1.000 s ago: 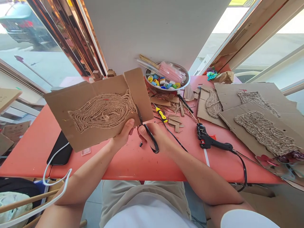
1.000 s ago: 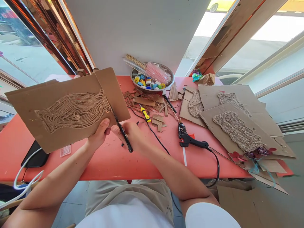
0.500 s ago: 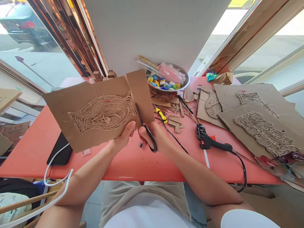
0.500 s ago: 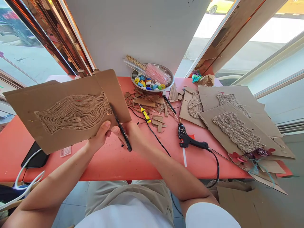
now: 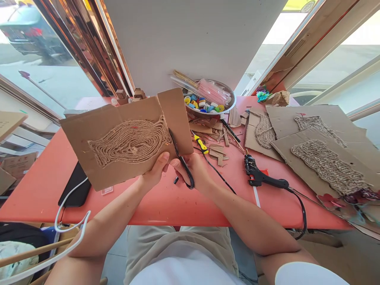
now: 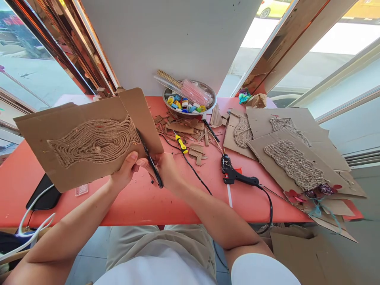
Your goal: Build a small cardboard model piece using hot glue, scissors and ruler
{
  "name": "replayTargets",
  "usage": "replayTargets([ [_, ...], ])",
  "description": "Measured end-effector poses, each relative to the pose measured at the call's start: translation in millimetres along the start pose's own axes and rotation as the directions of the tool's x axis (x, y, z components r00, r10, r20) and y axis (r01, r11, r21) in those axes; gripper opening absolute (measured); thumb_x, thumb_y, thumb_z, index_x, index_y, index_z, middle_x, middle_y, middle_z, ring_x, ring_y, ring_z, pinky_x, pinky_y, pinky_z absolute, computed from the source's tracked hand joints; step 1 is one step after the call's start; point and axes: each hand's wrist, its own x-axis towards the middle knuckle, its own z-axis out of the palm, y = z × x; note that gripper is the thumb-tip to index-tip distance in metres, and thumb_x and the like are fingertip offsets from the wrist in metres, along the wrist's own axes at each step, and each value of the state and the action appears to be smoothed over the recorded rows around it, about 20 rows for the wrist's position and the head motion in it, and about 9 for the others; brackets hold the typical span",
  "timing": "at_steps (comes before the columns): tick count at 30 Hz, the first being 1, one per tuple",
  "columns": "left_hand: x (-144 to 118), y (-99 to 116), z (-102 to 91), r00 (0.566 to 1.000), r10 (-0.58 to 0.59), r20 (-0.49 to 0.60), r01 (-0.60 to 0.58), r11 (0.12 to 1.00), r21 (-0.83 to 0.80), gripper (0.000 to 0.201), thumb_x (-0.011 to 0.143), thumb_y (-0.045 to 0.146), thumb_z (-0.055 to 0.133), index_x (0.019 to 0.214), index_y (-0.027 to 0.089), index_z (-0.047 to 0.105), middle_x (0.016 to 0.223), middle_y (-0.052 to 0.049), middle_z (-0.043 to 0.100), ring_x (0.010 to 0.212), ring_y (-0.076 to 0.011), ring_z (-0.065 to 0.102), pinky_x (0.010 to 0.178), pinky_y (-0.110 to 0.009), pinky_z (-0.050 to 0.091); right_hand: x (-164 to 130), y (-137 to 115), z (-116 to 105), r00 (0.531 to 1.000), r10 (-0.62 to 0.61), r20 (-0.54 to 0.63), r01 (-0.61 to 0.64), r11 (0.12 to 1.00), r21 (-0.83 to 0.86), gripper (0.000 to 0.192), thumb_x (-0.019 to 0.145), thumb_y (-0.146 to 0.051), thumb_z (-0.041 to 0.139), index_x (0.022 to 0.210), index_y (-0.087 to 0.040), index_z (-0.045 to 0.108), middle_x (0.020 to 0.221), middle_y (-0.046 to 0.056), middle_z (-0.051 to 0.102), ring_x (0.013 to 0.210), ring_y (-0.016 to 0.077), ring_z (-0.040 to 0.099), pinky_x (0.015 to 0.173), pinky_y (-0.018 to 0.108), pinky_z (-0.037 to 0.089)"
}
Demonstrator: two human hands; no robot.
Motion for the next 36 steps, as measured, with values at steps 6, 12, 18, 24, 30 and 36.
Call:
replayTargets([
  [6,2,5,1.2,0.997,-0.062,0.039,0.064,0.996,-0.056,0.077,0.091,0.090,0.048,0.048,0.027,0.033,0.043,0.003,0.032,0.042,-0.0116,0.030,0.042,-0.031,0.032,5,-1,-2,0.999,-0.053,-0.003,0.053,0.998,0.038,0.076,0.060,-0.096,0.073,0.052,-0.027,0.044,0.043,-0.004,0.043,0.036,0.0081,0.036,0.034,0.026,0.030],
  [12,4,8,3.1,0.996,-0.086,0.036,0.089,0.991,-0.096,0.086,0.079,0.103,0.050,0.045,0.026,0.035,0.041,0.004,0.031,0.041,-0.0103,0.028,0.041,-0.031,0.028,9,4,-7,0.996,-0.084,-0.014,0.085,0.995,0.046,0.072,0.063,-0.092,0.077,0.054,-0.026,0.048,0.040,-0.004,0.045,0.036,0.0089,0.038,0.036,0.026,0.026],
  [18,6,6,7.3,0.994,-0.101,-0.030,0.096,0.985,-0.145,0.086,0.076,0.103,0.054,0.042,0.027,0.033,0.038,0.003,0.030,0.040,-0.0113,0.025,0.041,-0.032,0.029,12,14,-9,0.989,-0.123,0.080,0.125,0.992,-0.014,0.077,0.073,-0.100,0.060,0.054,-0.027,0.044,0.042,-0.004,0.042,0.039,0.0092,0.037,0.042,0.027,0.032],
  [24,8,8,10.4,0.991,-0.122,0.048,0.129,0.972,-0.194,0.088,0.072,0.107,0.053,0.040,0.027,0.035,0.036,0.003,0.027,0.038,-0.0114,0.021,0.041,-0.032,0.029,16,16,-9,0.984,-0.167,0.067,0.172,0.982,-0.078,0.079,0.076,-0.103,0.051,0.059,-0.025,0.047,0.053,0.000,0.049,0.049,0.0113,0.041,0.047,0.029,0.031],
  [30,9,6,9.9,0.994,-0.109,-0.011,0.105,0.975,-0.197,0.086,0.076,0.101,0.058,0.041,0.026,0.035,0.037,0.005,0.027,0.039,-0.0098,0.019,0.042,-0.032,0.029,13,15,-7,0.990,-0.118,0.074,0.121,0.992,-0.038,0.076,0.076,-0.098,0.060,0.055,-0.028,0.041,0.040,-0.005,0.039,0.035,0.0102,0.034,0.038,0.028,0.029],
  [36,13,7,5.0,0.978,-0.164,0.127,0.203,0.881,-0.428,0.083,0.077,0.092,0.069,0.043,0.025,0.033,0.036,0.006,0.024,0.037,-0.0069,0.021,0.041,-0.029,0.022,11,13,-8,0.989,-0.140,0.056,0.131,0.981,0.145,0.084,0.068,-0.112,0.050,0.062,-0.028,0.043,0.041,-0.007,0.039,0.035,0.0102,0.035,0.037,0.027,0.031],
])
